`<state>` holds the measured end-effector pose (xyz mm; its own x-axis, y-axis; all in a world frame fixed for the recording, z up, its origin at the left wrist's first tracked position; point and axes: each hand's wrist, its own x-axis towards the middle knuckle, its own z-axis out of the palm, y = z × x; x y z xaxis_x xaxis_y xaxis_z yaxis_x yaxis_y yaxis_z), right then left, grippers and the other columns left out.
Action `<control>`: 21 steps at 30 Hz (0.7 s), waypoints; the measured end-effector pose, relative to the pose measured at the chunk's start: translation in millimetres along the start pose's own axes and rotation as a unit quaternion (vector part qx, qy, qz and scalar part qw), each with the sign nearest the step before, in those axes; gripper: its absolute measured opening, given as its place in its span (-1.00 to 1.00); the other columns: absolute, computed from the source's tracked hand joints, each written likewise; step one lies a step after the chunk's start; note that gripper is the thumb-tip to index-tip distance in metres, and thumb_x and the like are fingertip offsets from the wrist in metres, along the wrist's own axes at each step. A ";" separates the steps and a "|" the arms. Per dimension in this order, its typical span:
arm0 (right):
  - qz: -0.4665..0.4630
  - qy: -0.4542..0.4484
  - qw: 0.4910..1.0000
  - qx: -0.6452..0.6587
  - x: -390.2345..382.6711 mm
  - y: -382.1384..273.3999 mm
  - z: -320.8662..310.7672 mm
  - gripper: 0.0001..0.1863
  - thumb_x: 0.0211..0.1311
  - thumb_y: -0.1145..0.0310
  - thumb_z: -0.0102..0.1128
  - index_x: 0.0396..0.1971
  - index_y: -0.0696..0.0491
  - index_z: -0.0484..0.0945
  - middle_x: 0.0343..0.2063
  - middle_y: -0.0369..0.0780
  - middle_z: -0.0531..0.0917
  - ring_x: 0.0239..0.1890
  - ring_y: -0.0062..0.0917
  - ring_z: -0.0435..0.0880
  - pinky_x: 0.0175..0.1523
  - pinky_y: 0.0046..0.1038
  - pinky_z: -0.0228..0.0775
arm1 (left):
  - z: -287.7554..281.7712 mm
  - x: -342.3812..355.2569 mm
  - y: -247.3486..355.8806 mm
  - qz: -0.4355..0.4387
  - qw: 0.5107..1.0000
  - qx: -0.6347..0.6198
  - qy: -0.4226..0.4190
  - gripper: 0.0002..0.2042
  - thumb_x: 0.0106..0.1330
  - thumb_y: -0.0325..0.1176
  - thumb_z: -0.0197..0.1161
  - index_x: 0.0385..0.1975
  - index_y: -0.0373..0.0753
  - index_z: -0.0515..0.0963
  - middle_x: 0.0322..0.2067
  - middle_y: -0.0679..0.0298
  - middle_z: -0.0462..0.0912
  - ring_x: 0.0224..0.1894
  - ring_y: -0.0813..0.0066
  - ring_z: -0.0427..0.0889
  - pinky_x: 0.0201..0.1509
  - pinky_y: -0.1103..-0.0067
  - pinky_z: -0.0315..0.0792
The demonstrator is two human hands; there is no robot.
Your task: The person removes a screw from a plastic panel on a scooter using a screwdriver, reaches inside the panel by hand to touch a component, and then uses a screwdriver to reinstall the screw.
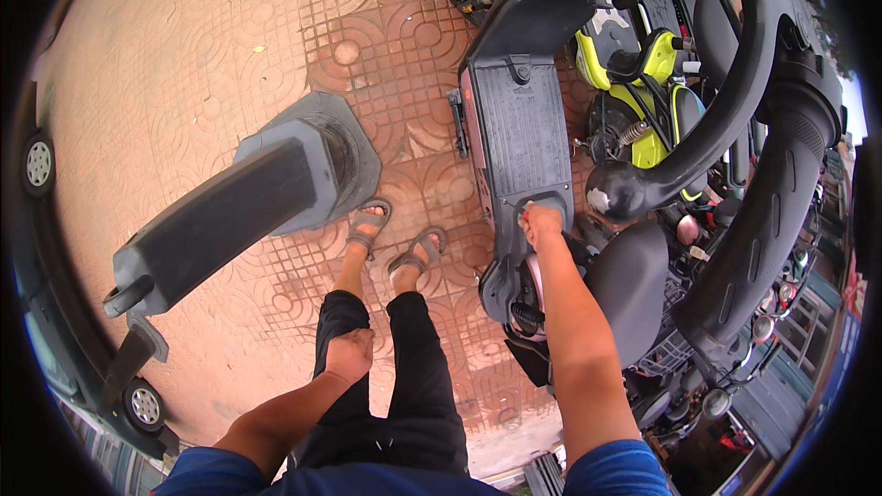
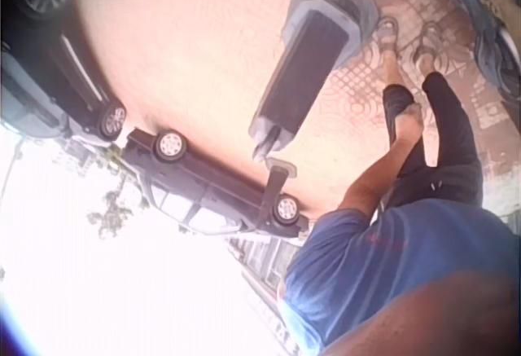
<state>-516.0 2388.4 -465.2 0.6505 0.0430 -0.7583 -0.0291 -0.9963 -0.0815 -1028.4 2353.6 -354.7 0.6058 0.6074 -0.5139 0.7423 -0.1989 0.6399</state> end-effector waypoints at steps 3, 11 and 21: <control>-0.219 0.077 0.945 -0.229 -16.1 10.9 7.4 -0.76 0.40 0.26 0.26 -0.12 0.11 0.71 -0.35 -0.06 0.79 -0.29 -0.35 0.83 -0.21 -0.35 0.67 | 1.7 0.4 -3.1 -0.005 1.000 -0.004 -0.005 -0.89 0.39 -0.40 0.27 -0.21 -0.24 0.68 -0.31 0.10 0.78 -0.24 0.08 0.79 -0.14 0.27 0.65; 0.030 -0.026 0.996 0.081 8.0 17.4 -5.0 -0.71 0.42 0.26 0.23 -0.08 0.18 0.68 -0.10 0.05 0.80 -0.13 -0.24 0.85 -0.01 -0.25 0.70 | -2.0 1.9 2.6 -0.013 1.000 -0.008 -0.019 -0.90 0.39 -0.41 0.27 -0.21 -0.25 0.67 -0.30 0.09 0.78 -0.23 0.08 0.79 -0.13 0.27 0.66; 0.034 -0.052 0.990 0.129 1.9 22.5 1.3 -0.60 0.34 0.25 0.44 0.07 0.14 0.64 -0.29 -0.07 0.78 -0.53 -0.40 0.70 -0.37 -0.36 0.61 | 3.4 0.5 4.7 -0.001 1.000 -0.012 -0.007 -0.91 0.38 -0.45 0.26 -0.21 -0.25 0.65 -0.34 0.09 0.76 -0.26 0.08 0.79 -0.18 0.26 0.65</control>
<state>-516.4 2366.2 -469.3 0.5588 -0.0019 -0.8293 -0.2712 -0.9454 -0.1805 -1023.6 2350.3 -353.8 0.6082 0.5963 -0.5239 0.7369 -0.1789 0.6519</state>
